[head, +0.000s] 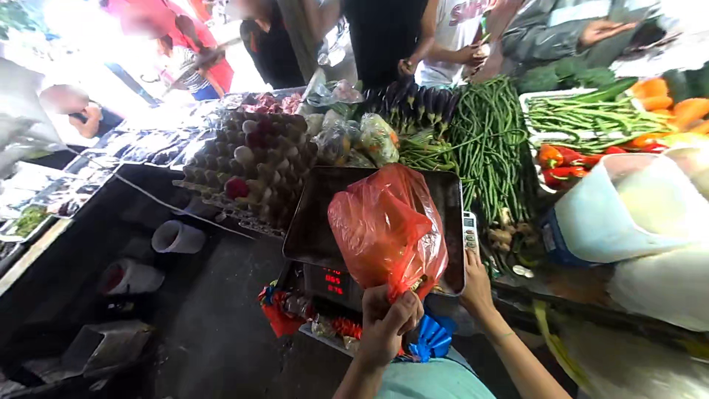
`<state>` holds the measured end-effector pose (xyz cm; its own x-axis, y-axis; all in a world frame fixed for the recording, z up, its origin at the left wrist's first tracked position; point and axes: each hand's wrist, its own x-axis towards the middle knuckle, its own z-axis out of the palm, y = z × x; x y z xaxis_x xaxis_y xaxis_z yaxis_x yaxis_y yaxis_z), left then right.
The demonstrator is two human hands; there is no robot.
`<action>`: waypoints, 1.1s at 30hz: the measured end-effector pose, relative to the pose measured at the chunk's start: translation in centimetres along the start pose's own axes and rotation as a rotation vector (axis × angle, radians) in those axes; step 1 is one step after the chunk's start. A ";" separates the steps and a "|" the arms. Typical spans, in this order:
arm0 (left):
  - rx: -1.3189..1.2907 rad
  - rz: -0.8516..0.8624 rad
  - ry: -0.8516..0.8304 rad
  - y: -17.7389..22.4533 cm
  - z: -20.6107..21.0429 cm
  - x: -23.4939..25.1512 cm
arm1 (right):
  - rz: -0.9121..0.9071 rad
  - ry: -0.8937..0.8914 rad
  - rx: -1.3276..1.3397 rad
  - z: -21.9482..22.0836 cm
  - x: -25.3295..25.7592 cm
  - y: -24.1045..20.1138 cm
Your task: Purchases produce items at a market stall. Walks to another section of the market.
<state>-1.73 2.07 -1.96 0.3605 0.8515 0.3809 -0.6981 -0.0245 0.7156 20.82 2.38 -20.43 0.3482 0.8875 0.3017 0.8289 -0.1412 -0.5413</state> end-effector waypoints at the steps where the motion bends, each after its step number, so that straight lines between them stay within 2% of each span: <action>1: -0.001 0.002 0.001 -0.1 0.0 0.0 | -0.002 -0.018 -0.002 0.1 -0.9 0.1; 8: 0.021 -0.020 0.025 0.1 0.4 0.0 | 0.022 -0.058 -0.039 2.2 -4.9 1.3; 13: 0.049 -0.001 0.057 0.2 0.4 0.1 | 0.061 -0.159 -0.005 1.3 -4.5 0.3; 18: 0.078 -0.031 0.121 0.4 1.0 0.4 | 0.097 -0.140 0.005 0.5 -2.3 -1.0; 23: 0.097 -0.029 0.173 0.4 1.6 0.6 | 0.268 -0.545 -0.045 -1.4 0.1 -2.6; 24: 0.108 -0.034 0.190 0.6 1.8 0.6 | 0.251 -0.495 -0.047 -1.4 0.2 -2.5; 27: 0.200 -0.026 0.220 2.1 3.1 0.9 | 0.111 -0.034 -0.028 0.2 -0.5 -0.5; 28: 0.246 -0.018 0.219 2.8 3.6 1.1 | 0.097 0.038 -0.033 0.7 -0.7 0.4; 33: 0.532 0.021 0.109 5.8 5.4 2.2 | 0.026 0.076 -0.009 0.3 -1.3 2.7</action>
<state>-1.67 1.00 6.22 0.2638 0.8965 0.3559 -0.2848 -0.2802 0.9167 22.49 0.95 -22.51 0.4020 0.8475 0.3467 0.8230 -0.1685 -0.5424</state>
